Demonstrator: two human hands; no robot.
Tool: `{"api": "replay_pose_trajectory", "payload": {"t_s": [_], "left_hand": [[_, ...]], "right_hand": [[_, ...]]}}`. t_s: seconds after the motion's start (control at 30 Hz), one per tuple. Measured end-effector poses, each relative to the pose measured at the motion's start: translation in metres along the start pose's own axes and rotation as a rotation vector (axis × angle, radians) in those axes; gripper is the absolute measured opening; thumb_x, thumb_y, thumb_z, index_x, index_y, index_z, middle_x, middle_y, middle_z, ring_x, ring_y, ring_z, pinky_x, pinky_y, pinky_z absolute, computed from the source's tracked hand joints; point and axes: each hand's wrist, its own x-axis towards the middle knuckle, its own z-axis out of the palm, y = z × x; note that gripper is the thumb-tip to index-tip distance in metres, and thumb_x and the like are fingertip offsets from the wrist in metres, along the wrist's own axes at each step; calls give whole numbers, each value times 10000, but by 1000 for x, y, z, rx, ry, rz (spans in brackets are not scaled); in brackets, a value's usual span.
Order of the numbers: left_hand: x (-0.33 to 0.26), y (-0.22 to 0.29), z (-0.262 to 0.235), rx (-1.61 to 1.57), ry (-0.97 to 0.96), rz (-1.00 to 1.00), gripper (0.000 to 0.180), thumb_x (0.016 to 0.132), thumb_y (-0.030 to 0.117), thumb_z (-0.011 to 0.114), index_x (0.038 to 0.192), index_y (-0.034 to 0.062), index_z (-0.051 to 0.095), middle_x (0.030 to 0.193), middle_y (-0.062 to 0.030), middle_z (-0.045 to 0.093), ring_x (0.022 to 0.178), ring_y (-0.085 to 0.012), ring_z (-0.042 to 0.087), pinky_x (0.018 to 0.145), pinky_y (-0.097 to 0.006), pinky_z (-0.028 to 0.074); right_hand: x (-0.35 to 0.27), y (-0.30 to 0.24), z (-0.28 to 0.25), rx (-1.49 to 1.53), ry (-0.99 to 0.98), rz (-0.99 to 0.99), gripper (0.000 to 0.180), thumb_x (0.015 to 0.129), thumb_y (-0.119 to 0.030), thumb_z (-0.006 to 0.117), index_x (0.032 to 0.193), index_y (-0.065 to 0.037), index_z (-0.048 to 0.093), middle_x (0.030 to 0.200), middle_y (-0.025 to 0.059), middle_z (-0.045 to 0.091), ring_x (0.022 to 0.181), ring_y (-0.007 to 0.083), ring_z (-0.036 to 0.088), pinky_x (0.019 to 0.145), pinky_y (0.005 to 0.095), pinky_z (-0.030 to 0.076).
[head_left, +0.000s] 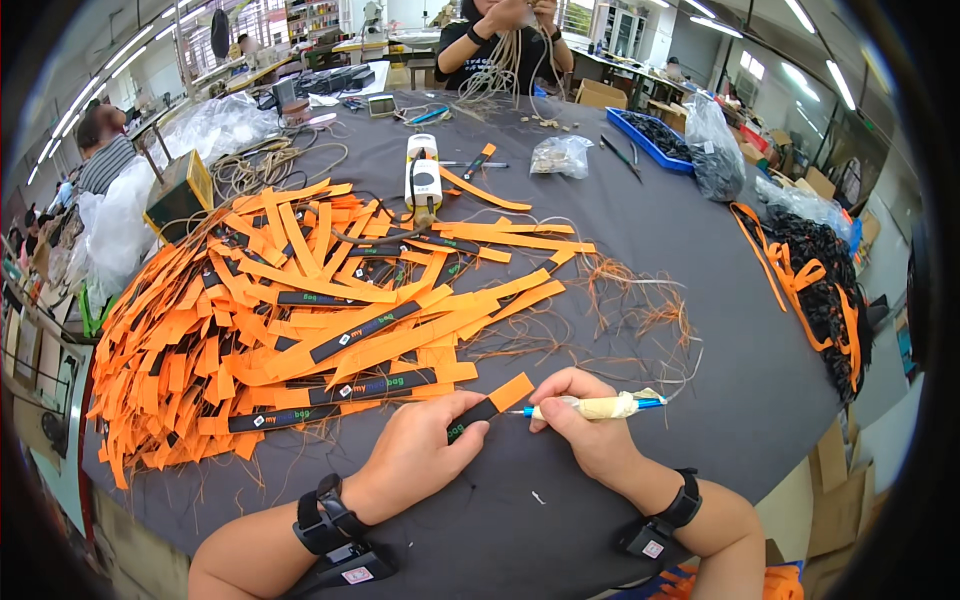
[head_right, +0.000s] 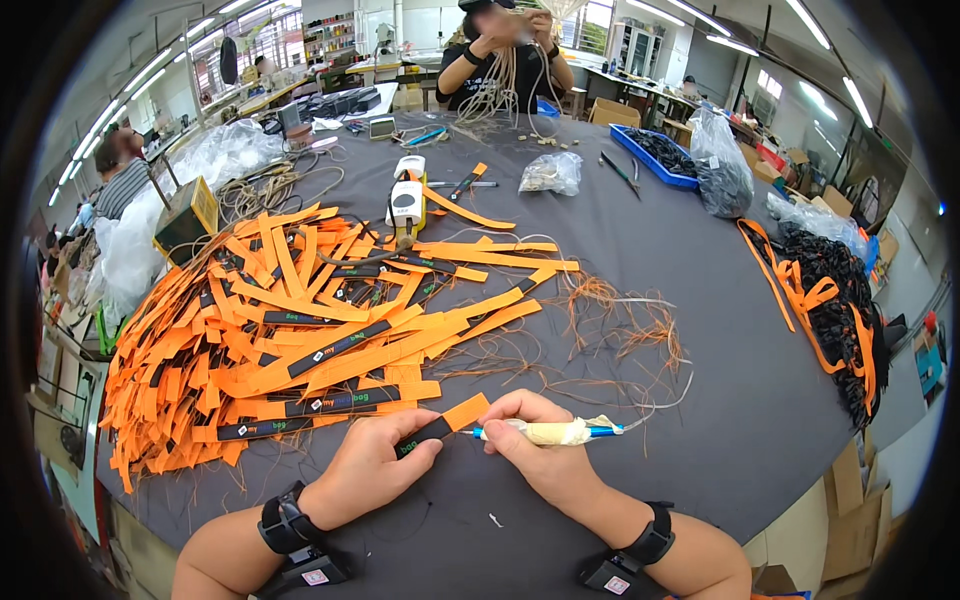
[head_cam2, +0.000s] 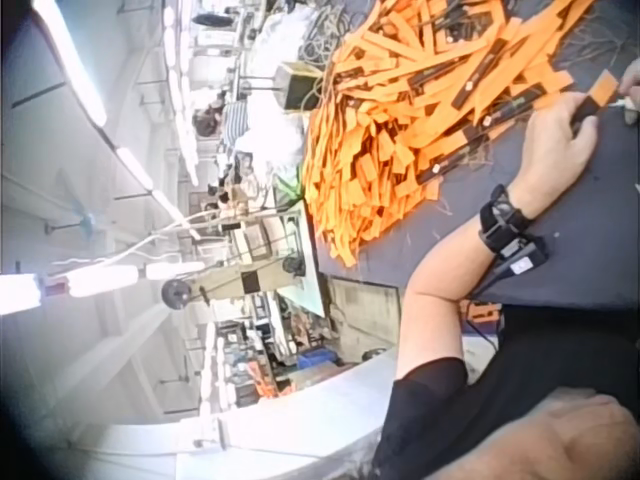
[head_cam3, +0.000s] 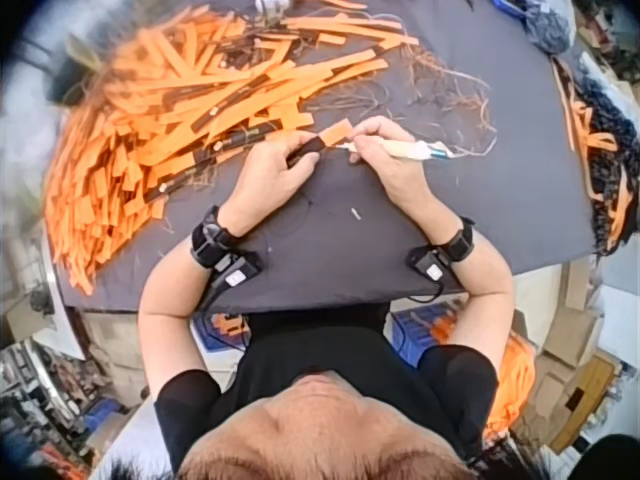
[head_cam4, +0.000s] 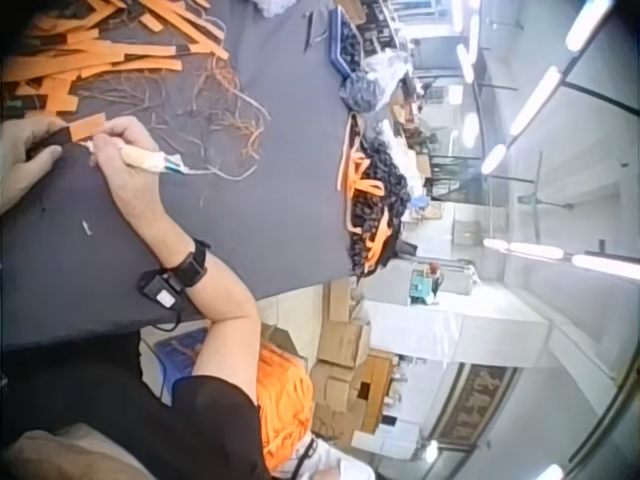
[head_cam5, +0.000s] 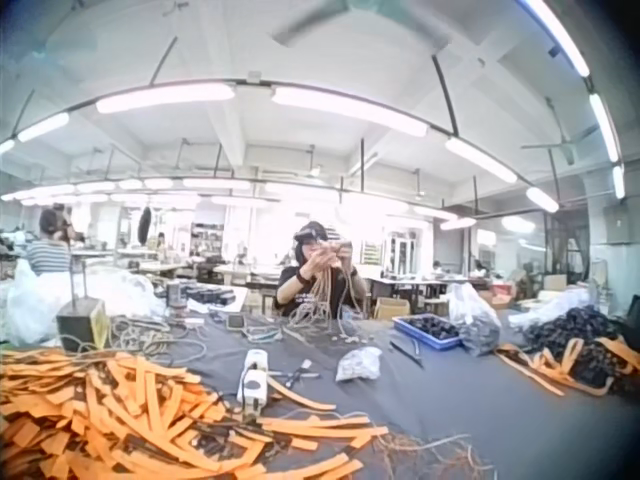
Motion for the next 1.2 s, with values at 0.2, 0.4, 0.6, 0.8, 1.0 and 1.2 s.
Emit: {"api": "replay_pose_trajectory", "payload": {"t_s": [0.2,0.4,0.6,0.8,1.0,1.2], "left_hand": [[-1,-2,0,-10,-2,7,328,866,160,659,1125,-41,659,957,-234,697,870,-355,691,749,-372,538],[-5,8,3,0,-42,63,324,881,169,657,1140,-27,651,969,-222,698,847,-364,683,738,-392,539],[-6,12,4,68,-105,91,346,868,137,665,1176,-18,638,1071,-199,690,960,-338,678,814,-368,539],[-6,12,-2,199,-97,154,341,858,137,675,1180,25,657,969,-140,651,875,-311,653,749,-363,528],[-6,2,-3,402,-98,237,374,833,142,700,1196,55,670,913,-102,571,853,-276,596,733,-368,478],[-3,0,-6,486,-102,220,396,814,141,720,1197,53,670,977,-98,534,982,-280,518,849,-387,407]], "right_hand": [[3,-16,14,-36,41,-78,138,932,-74,628,1055,-19,598,933,100,676,796,141,640,758,271,521],[6,-10,16,-623,-18,-473,374,722,38,771,1034,-66,593,856,104,610,745,264,623,672,330,512],[4,-10,16,-715,-59,-510,305,736,27,740,970,-68,569,812,100,596,712,286,618,627,341,507],[2,-13,18,-681,-109,-524,287,721,45,709,942,-70,565,790,94,589,676,278,621,598,327,507],[-7,-18,27,-605,-193,-509,285,718,45,713,935,-81,578,776,78,599,659,270,624,590,315,505],[-17,-32,30,-409,-326,-505,264,757,33,718,964,-82,603,817,70,655,677,255,638,615,298,517]]}}
